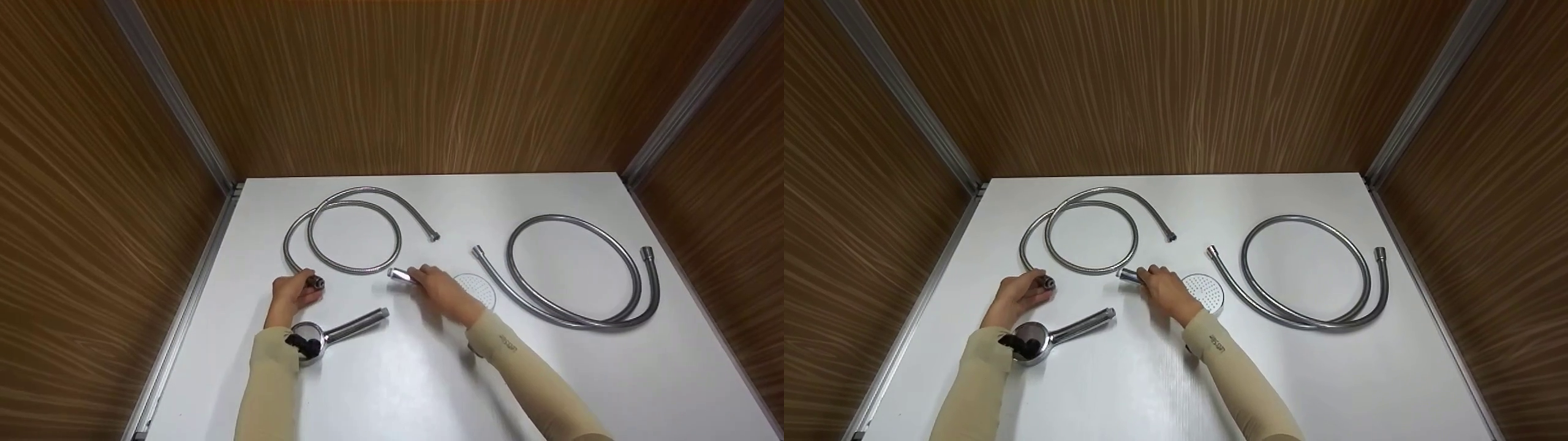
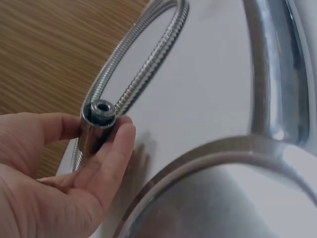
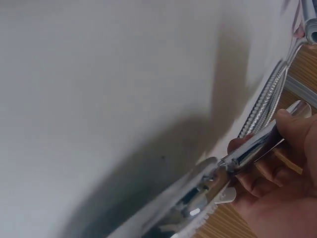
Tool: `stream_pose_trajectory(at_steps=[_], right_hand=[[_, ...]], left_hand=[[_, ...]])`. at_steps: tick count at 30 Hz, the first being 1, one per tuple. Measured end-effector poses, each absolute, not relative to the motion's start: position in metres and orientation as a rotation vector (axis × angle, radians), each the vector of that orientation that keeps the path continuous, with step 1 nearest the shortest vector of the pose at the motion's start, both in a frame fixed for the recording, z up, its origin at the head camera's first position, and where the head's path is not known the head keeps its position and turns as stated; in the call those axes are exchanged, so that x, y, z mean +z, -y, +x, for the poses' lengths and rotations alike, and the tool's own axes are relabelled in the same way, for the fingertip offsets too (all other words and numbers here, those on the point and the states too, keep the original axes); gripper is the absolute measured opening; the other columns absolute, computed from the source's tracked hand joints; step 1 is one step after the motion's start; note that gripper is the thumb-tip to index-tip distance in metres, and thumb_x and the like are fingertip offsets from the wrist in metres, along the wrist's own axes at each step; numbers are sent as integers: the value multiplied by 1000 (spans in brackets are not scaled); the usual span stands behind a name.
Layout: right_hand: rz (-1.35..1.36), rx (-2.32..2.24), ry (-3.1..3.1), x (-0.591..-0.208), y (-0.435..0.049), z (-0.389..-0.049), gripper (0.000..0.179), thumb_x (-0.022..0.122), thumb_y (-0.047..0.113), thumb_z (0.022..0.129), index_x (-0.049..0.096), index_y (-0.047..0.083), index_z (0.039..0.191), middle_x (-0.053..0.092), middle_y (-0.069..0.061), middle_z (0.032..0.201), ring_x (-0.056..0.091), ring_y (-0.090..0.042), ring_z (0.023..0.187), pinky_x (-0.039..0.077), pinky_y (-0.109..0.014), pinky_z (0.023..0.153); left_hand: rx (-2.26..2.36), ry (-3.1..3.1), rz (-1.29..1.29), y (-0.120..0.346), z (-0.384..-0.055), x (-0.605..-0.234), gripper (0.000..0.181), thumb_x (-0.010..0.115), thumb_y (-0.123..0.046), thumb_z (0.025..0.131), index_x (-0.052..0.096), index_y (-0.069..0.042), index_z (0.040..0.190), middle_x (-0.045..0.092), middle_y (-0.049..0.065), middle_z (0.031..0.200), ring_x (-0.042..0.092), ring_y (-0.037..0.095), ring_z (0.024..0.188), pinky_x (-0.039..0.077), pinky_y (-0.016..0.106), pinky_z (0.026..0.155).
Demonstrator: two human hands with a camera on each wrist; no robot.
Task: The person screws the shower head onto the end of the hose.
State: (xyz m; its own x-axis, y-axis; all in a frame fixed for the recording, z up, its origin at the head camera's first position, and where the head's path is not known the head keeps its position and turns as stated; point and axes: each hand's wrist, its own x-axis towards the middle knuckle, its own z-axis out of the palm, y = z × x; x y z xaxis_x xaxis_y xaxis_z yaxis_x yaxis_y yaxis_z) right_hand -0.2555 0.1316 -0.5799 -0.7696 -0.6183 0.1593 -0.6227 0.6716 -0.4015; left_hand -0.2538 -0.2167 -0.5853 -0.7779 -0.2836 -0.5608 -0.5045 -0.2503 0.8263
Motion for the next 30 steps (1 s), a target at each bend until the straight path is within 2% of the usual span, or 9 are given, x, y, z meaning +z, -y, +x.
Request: stream_pose_trajectory(at_steps=[5,11,16,22,30], right_hand=[[1060,726,2879,-572,-125,-254,40,63,9,104,58,-4,142,67,-18,103,65,-32,92,58,-49,86],[1086,707,2871,-567,-117,-256,36,63,13,105,60,2,138,67,-16,98,63,-31,87,57,-47,81],[1088,695,2883,-564,-113,-258,38,64,12,104,60,-1,140,67,-16,96,61,-31,84,56,-47,78],[1131,624,2837,-560,-107,-261,28,63,11,104,62,1,131,67,-18,92,62,-34,83,55,-49,74],[1168,653,2827,-558,-99,-264,31,62,12,105,63,2,133,67,-17,93,62,-32,83,56,-46,73]], left_hand=[[2249,-1613,-917,214,-256,-586,15,73,-13,99,70,1,99,74,7,81,76,18,77,64,32,84],[2312,-1520,-813,206,-257,-586,10,73,-10,100,72,-1,96,75,8,84,77,20,81,64,34,85],[2353,-1494,-760,198,-258,-587,10,71,-8,101,72,1,99,75,9,84,77,20,80,64,35,85],[2382,-1490,-701,190,-258,-587,12,71,-8,101,72,3,106,76,9,86,78,19,81,64,35,85],[2435,-1449,-699,181,-260,-586,7,71,-5,100,73,0,96,77,9,84,78,19,79,65,35,85]])
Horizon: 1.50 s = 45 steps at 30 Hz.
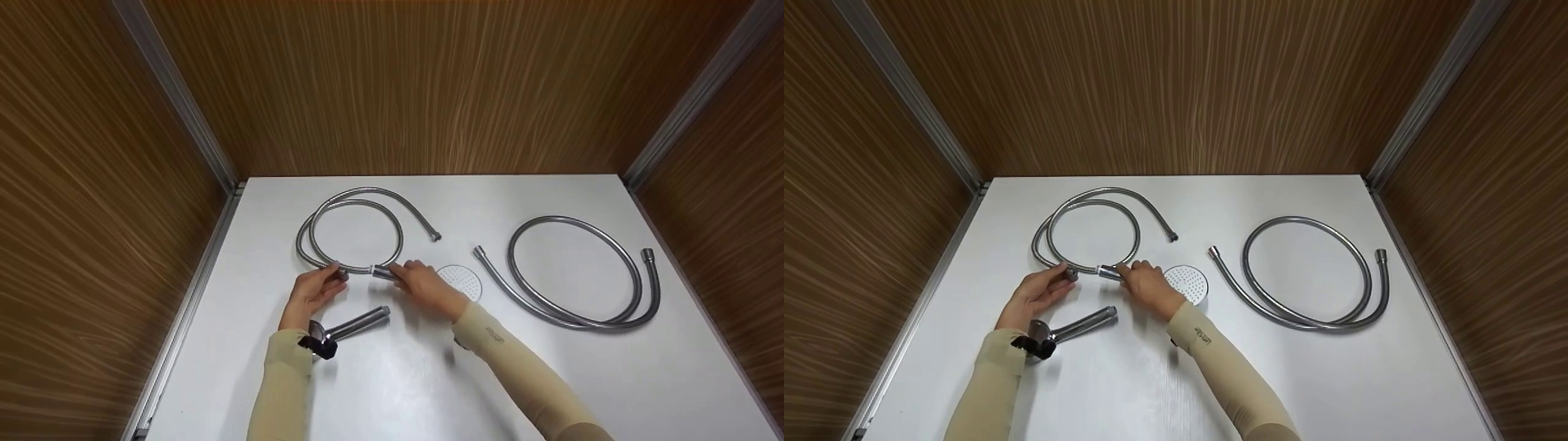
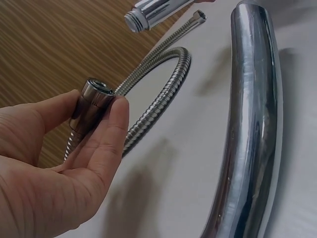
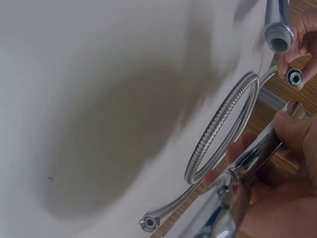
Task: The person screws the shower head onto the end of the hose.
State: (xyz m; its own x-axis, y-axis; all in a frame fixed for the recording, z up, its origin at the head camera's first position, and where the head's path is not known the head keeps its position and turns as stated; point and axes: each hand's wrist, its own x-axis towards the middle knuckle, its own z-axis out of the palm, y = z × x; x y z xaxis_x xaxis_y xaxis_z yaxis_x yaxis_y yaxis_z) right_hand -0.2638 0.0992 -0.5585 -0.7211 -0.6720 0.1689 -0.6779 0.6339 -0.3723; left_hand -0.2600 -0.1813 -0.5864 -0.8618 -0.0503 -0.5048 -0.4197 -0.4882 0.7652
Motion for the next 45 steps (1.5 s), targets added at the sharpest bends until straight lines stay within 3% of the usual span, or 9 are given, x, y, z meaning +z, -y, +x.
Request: stream_pose_trajectory(at_steps=[8,22,45], right_hand=[[1211,670,2816,-553,-91,-264,37,61,12,105,60,-2,140,65,-21,97,65,-34,79,60,-48,74],[1264,589,2718,-547,-76,-266,26,61,14,106,58,0,127,65,-19,95,66,-36,78,58,-49,70],[1241,568,2742,-545,-67,-267,20,64,11,104,58,2,121,66,-19,93,66,-33,75,58,-45,65]], left_hand=[[2484,-1432,-708,175,-259,-583,8,74,-5,98,75,-1,90,78,9,81,79,18,77,65,31,78],[2472,-1468,-677,167,-261,-580,12,73,-7,99,69,-5,87,78,5,82,77,14,77,64,29,77],[2542,-1489,-597,156,-261,-575,10,69,-9,102,63,-4,95,78,9,86,79,20,82,65,33,77]])
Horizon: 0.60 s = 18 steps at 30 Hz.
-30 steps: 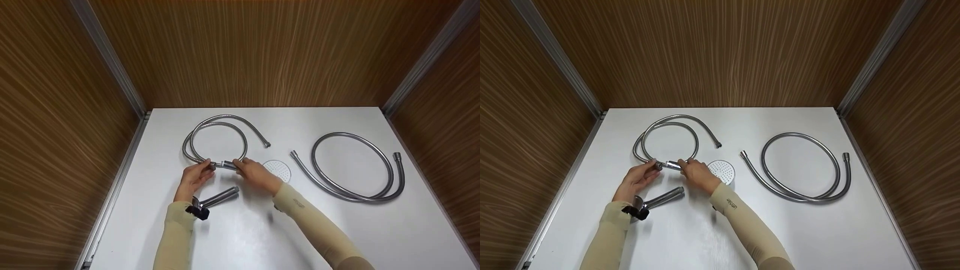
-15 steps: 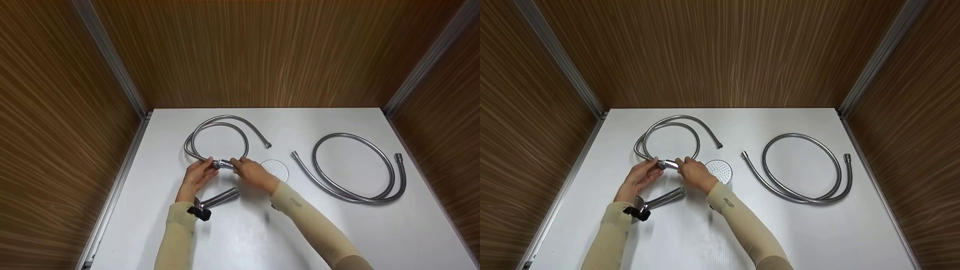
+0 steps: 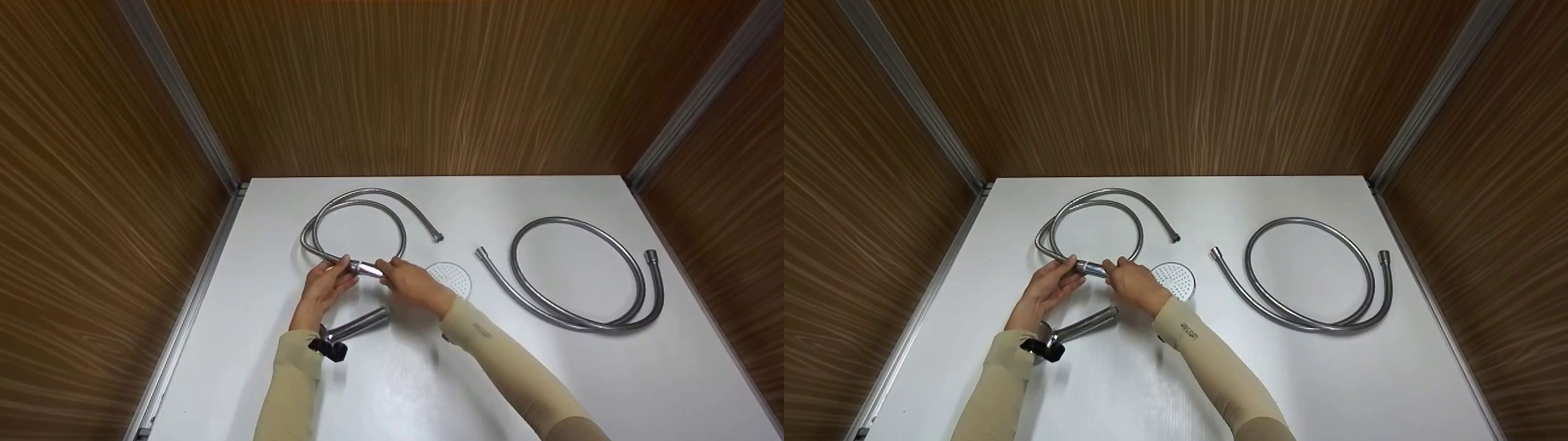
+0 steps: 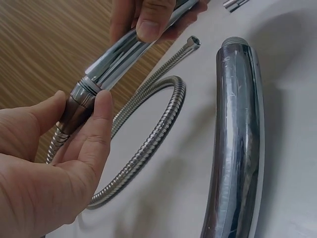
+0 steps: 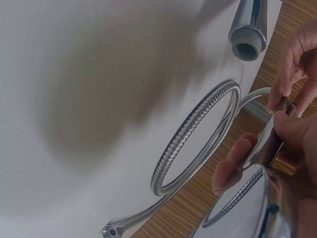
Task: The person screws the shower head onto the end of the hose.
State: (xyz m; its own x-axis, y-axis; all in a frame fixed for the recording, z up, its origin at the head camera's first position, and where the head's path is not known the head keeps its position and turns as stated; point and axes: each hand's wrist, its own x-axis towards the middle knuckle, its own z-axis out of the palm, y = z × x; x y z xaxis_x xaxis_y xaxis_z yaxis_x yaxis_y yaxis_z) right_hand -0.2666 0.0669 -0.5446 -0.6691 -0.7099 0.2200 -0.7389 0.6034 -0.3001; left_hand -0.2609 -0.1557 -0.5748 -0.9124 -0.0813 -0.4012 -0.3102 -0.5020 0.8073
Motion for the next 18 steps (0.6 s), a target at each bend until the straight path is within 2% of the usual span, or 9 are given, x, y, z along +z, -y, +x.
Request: stream_pose_trajectory(at_steps=[10,18], right_hand=[[1194,520,2800,-545,-64,-264,21,64,12,104,60,0,120,67,-21,94,67,-34,74,59,-46,64],[1184,564,2839,-546,-61,-263,22,63,11,104,60,-1,123,67,-22,98,69,-36,78,60,-49,68]], left_hand=[[2495,-1621,-643,147,-259,-573,11,74,-6,98,66,-1,92,75,4,80,75,14,75,65,30,75],[2501,-1669,-635,141,-258,-577,17,79,0,92,62,-4,89,73,1,77,74,14,78,63,30,76]])
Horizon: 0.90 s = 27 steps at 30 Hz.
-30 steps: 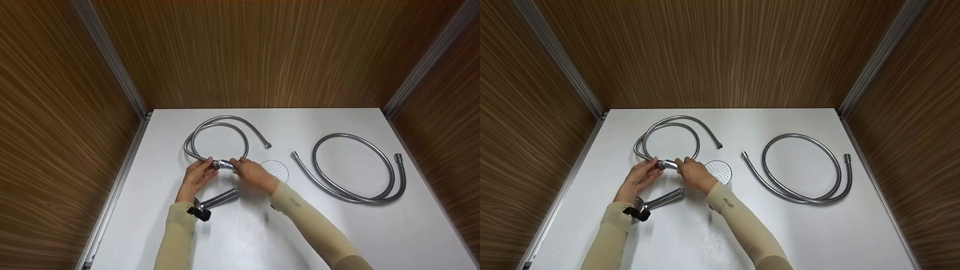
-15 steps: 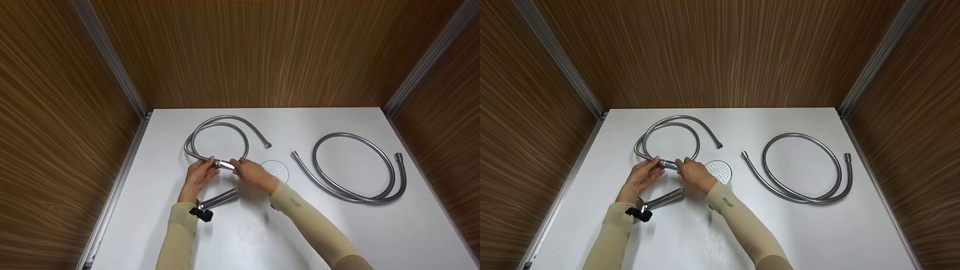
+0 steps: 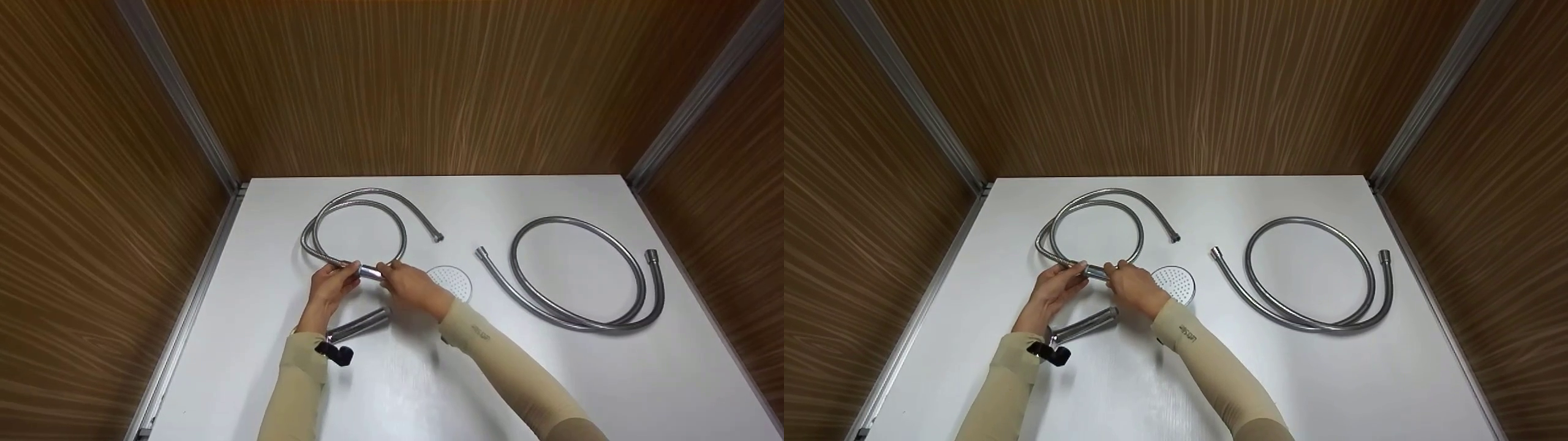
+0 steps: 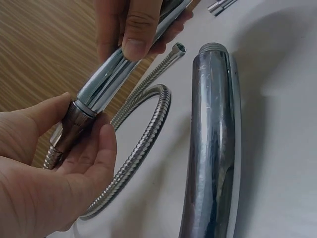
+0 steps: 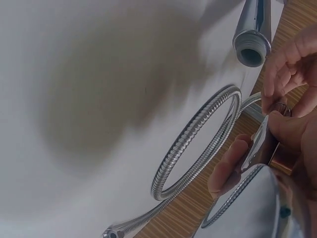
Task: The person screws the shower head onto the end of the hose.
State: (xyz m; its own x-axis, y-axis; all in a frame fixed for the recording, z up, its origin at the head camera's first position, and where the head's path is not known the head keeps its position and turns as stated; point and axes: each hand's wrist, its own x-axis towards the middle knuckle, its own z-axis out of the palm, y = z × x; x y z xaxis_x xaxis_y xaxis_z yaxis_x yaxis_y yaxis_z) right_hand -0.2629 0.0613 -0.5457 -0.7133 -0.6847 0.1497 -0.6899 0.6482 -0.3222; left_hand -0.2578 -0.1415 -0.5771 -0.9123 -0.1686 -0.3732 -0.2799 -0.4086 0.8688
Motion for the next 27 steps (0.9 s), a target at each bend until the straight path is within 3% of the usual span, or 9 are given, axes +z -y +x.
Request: stream_pose_trajectory(at_steps=[12,20,27], right_hand=[[1175,578,2850,-544,-61,-263,22,62,12,105,60,-1,123,66,-21,96,67,-35,76,59,-48,66],[1226,595,2800,-542,-61,-263,20,60,10,106,59,-2,122,63,-20,91,63,-32,73,57,-48,66],[1237,564,2782,-543,-61,-266,19,63,10,104,60,-3,119,64,-19,89,63,-33,72,57,-48,64]], left_hand=[[2523,-1610,-695,136,-258,-571,11,76,0,90,68,-5,96,70,-2,77,68,11,78,57,26,74],[2587,-1518,-709,136,-258,-569,16,79,-14,96,66,-14,86,64,-4,71,56,8,63,49,20,59],[2548,-1607,-738,134,-259,-570,14,81,-4,91,69,-10,87,67,-3,71,61,9,67,50,21,61]])
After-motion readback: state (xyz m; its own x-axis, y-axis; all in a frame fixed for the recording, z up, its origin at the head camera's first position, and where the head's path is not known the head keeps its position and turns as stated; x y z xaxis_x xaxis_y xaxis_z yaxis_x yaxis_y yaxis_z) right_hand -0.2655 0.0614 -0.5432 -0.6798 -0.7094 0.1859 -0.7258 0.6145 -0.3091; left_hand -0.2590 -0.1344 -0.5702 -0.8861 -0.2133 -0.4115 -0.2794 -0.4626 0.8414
